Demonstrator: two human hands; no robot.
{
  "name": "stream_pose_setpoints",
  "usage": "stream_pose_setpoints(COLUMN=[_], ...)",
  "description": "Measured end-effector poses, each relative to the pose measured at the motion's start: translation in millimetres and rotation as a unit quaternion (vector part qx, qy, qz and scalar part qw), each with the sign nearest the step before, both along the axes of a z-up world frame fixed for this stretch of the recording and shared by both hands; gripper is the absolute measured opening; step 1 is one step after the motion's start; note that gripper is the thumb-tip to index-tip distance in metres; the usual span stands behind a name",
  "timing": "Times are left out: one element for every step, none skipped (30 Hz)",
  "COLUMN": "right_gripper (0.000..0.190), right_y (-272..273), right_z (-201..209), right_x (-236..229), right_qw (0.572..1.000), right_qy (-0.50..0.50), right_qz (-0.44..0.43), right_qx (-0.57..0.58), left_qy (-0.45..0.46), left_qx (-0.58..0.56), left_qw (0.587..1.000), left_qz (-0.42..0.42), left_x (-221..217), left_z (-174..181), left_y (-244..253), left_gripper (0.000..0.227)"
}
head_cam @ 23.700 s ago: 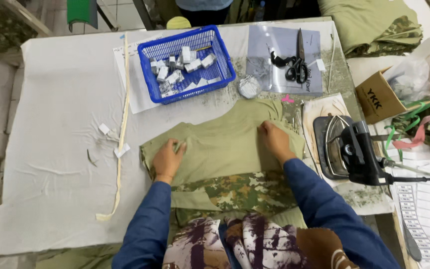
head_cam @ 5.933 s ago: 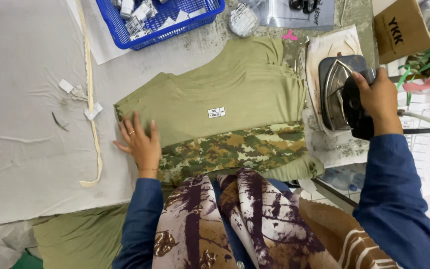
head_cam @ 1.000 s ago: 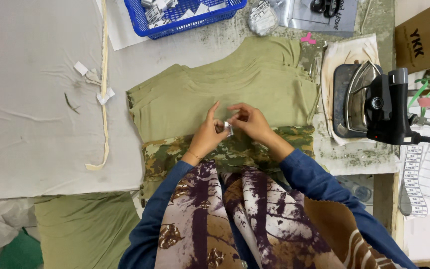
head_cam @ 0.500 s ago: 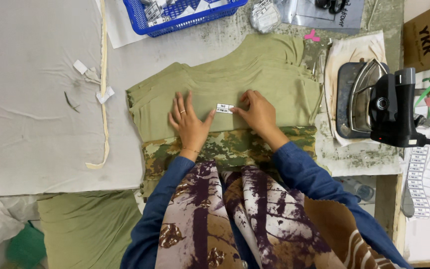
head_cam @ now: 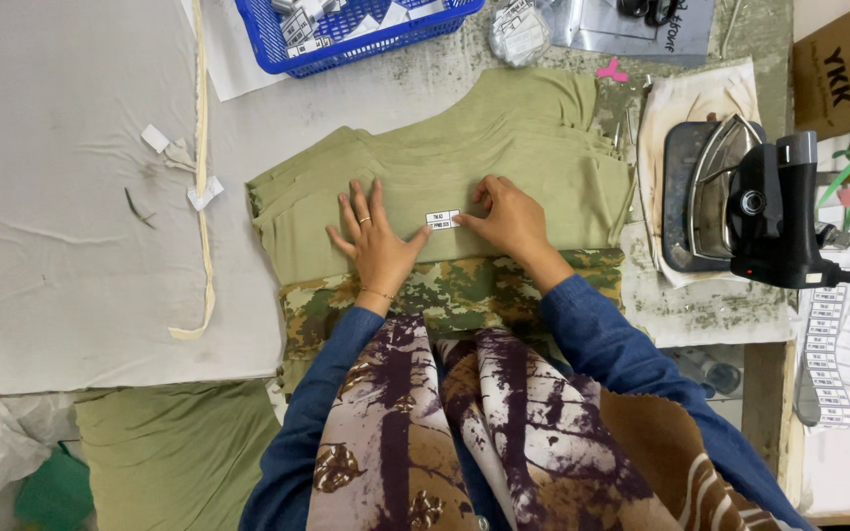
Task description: The person irons a green t-shirt laid out on a table. They repeatedly place small white labels on the shirt and press them with an iron. The person also folds the shirt and handles a roll of labels from a blue basket.
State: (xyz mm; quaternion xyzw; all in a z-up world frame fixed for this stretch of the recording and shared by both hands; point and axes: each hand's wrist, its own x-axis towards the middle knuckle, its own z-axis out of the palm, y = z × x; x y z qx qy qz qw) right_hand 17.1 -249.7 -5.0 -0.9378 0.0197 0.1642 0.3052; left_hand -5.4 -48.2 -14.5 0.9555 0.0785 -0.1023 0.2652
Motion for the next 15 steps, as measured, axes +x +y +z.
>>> stream_pose_setpoints(right_gripper=[0.041, 0.041, 0.042, 0.043, 0.043, 0.036, 0.029, 0.029, 0.046, 0.064, 0.064, 0.053, 0.046, 0.046, 0.048], right_y=[0, -3, -7, -10, -42, -74, -106, -132, -156, -181, -218, -255, -292, -299, -306], right_z=[2, 4, 6, 9, 2, -5, -12, 25, 63, 101, 81, 61, 41, 38, 35], right_x=[0, -2, -3, -2, -2, -3, -5, -6, -7, -7, -16, -22, -28, -26, -24], right_qw=[1.0, 1.0, 1.0, 1.0, 1.0, 0.982, 0.939, 0.939, 0.932, 0.879, 0.878, 0.901, 0.92, 0.92, 0.93], right_qy=[-0.004, -0.005, -0.011, -0.02, -0.022, -0.163, -0.303, -0.301, -0.173, -0.035, -0.037, -0.044, -0.051, -0.054, -0.062], right_qz=[0.001, -0.001, -0.001, 0.0, 0.0, -0.028, -0.053, -0.052, -0.219, -0.374, -0.374, -0.321, -0.266, -0.266, -0.267], right_qx=[0.003, 0.003, -0.008, -0.019, -0.019, -0.087, -0.154, -0.155, -0.232, -0.294, -0.294, -0.29, -0.283, -0.284, -0.243], left_qy=[-0.009, -0.01, -0.023, -0.038, -0.04, -0.056, -0.072, -0.07, -0.116, -0.163, -0.164, -0.194, -0.223, -0.225, -0.223], left_qx=[0.006, 0.005, 0.004, 0.004, 0.004, -0.037, -0.077, -0.079, -0.054, -0.028, -0.029, -0.042, -0.056, -0.056, -0.062], left_qw=[1.0, 1.0, 1.0, 0.999, 0.999, 0.998, 0.994, 0.994, 0.991, 0.984, 0.984, 0.977, 0.969, 0.968, 0.966], left_qz=[0.006, 0.004, 0.003, 0.003, 0.003, 0.016, 0.029, 0.03, 0.045, 0.06, 0.06, 0.077, 0.095, 0.096, 0.116], left_x=[0, -1, -3, -3, -2, -2, -3, -4, -6, -5, -8, -9, -9, -10, -12], left_z=[-3, -5, -6, -8, -6, -5, -5, -7, -9, -11, -7, -2, 2, -1, -3], left_y=[-1, -3, -4, -5, 2, 9, 16, 29, 42, 55, 66, 77, 89, 99, 110], left_gripper=[0.102, 0.102, 0.096, 0.09, 0.09, 0.081, 0.073, 0.073, 0.06, 0.05, 0.05, 0.046, 0.043, 0.043, 0.039])
